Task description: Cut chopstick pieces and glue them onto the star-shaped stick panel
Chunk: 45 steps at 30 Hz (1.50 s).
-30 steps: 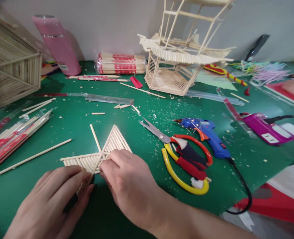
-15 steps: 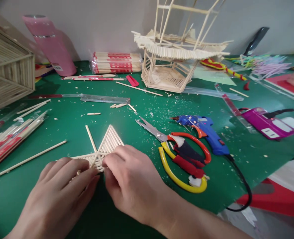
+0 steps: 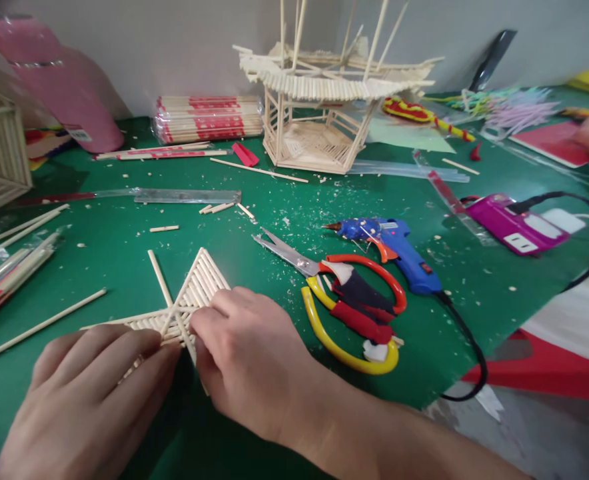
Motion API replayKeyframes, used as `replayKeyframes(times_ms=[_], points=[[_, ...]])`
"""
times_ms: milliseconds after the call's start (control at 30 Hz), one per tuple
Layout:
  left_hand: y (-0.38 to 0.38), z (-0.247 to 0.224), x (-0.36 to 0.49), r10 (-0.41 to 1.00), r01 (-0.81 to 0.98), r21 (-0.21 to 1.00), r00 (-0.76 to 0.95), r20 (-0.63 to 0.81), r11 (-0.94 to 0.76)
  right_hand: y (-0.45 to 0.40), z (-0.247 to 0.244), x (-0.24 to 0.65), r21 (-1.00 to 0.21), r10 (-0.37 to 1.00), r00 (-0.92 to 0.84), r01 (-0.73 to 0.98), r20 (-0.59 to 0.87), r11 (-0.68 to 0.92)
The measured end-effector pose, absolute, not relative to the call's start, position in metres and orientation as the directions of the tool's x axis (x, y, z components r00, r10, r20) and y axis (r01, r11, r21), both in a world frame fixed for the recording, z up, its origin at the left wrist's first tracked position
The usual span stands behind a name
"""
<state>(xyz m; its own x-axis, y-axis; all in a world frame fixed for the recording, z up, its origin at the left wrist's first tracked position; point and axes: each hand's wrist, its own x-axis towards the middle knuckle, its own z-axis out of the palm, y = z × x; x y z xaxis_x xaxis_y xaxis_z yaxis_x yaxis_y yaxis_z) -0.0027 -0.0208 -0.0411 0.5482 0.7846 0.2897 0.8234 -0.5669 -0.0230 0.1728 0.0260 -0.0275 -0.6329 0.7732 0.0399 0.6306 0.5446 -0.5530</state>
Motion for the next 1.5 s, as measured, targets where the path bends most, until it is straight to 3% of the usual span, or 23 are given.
replayKeyframes(times_ms=[367,533,633,767,1200,1500], points=[[-0.022,-0.036,0.001,0.829,0.856,-0.015,0.505,0.239,-0.517,0.024,-0.027,0.173,-0.549,0.765,-0.643,0.625,0.041,0.555],[-0.025,-0.043,-0.013,0.797,0.856,0.029,0.468,0.381,-0.517,0.026,-0.028,0.173,-0.554,0.768,-0.636,0.614,0.073,0.562],[-0.029,-0.046,-0.019,0.814,0.873,0.096,0.4,0.422,-0.478,0.026,-0.027,0.172,-0.555,0.765,-0.63,0.593,0.13,0.583],[-0.033,-0.047,-0.021,0.855,0.864,0.199,0.375,0.358,-0.462,0.025,-0.027,0.167,-0.538,0.72,-0.677,0.554,0.153,0.635],[-0.029,-0.041,-0.011,0.86,0.861,0.26,0.316,0.402,-0.438,0.025,-0.018,0.149,-0.241,0.628,-0.774,0.596,0.08,0.766],[-0.027,-0.041,-0.011,0.863,0.864,0.266,0.303,0.404,-0.427,0.021,-0.03,0.149,-0.197,0.637,-0.761,0.611,0.121,0.767]])
